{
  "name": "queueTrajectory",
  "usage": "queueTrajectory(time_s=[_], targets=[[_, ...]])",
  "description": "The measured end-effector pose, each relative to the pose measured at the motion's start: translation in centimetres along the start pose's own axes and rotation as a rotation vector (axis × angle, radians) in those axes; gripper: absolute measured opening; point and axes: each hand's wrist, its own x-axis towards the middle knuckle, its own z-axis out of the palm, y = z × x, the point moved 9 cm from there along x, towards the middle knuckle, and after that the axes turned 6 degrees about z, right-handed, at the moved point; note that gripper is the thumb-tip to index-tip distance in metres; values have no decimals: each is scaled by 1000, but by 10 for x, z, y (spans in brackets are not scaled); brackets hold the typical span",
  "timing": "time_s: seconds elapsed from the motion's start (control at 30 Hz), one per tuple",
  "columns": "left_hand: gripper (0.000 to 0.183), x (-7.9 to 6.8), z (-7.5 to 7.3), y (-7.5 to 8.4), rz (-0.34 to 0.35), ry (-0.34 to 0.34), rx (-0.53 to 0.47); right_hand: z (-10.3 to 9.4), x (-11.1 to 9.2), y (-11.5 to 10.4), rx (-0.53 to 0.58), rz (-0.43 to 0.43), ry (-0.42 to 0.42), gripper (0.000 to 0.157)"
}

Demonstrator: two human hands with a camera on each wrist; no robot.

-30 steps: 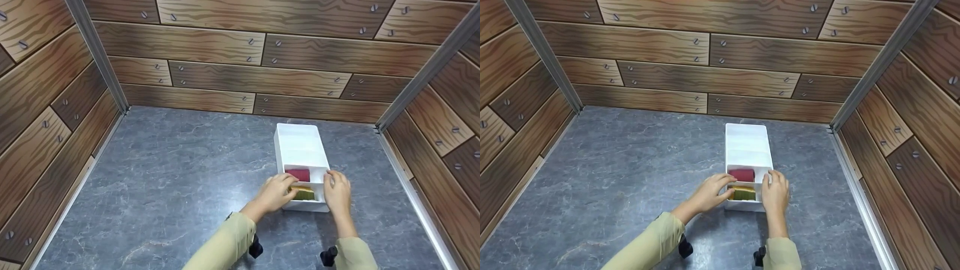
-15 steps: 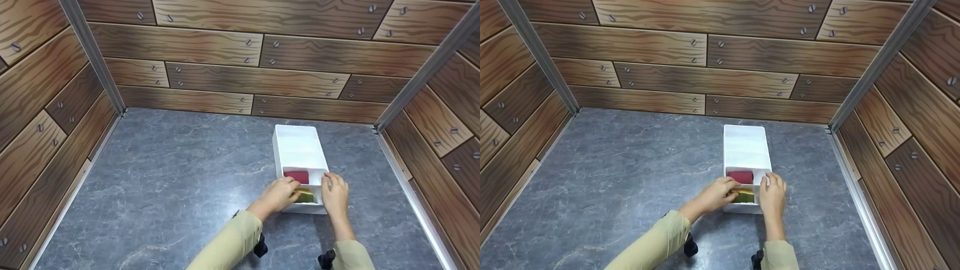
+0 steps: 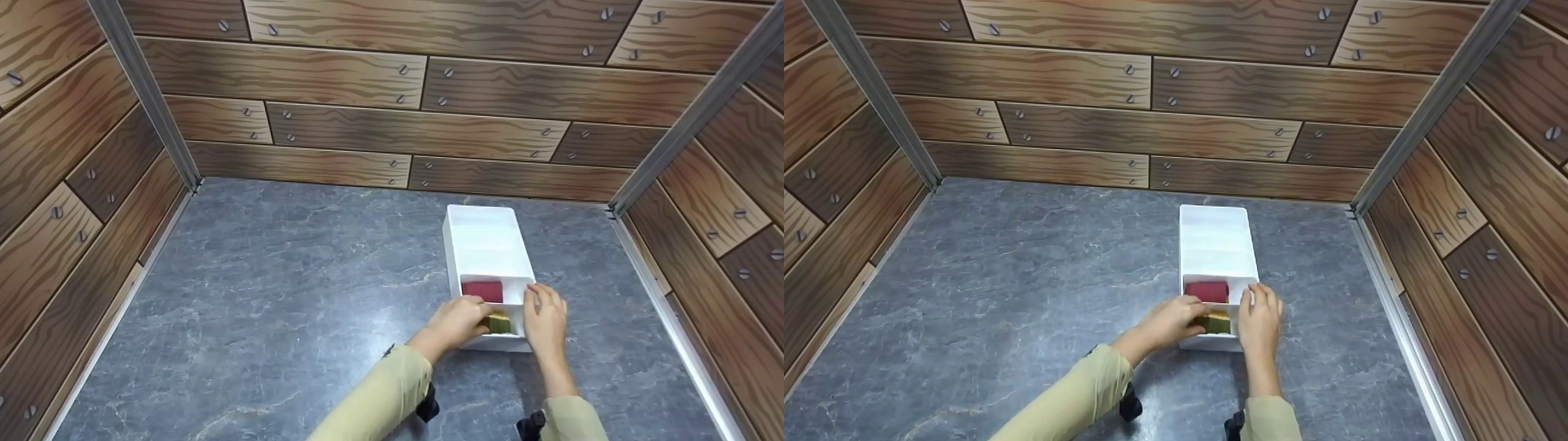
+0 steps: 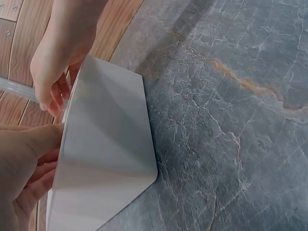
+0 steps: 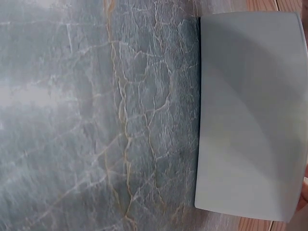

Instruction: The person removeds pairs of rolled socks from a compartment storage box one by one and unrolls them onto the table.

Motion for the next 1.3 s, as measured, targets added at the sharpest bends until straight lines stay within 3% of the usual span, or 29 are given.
queueTrajectory(time_s=[0.23,0.47,0.63,0.9,1.1,1.3], targets=[[14,5,3,3,-36,-74,40,1,0,-2,-5,-21,-19,30],[11,7,9,2,-79,-117,116,9,2,-15,-88,-135,-111,34],[5,9,8,3,-101,-111,151,10,0,-17,-113,-169,-120,33],[11,11,6,7,-115,-90,220,6,-17,-23,-229,-345,-67,38],[15,11,4,7,-130,-68,223,3,-27,-14,-304,-334,-130,46],[16,11,6,8,-136,-92,233,4,-32,1,-309,-289,-281,53]])
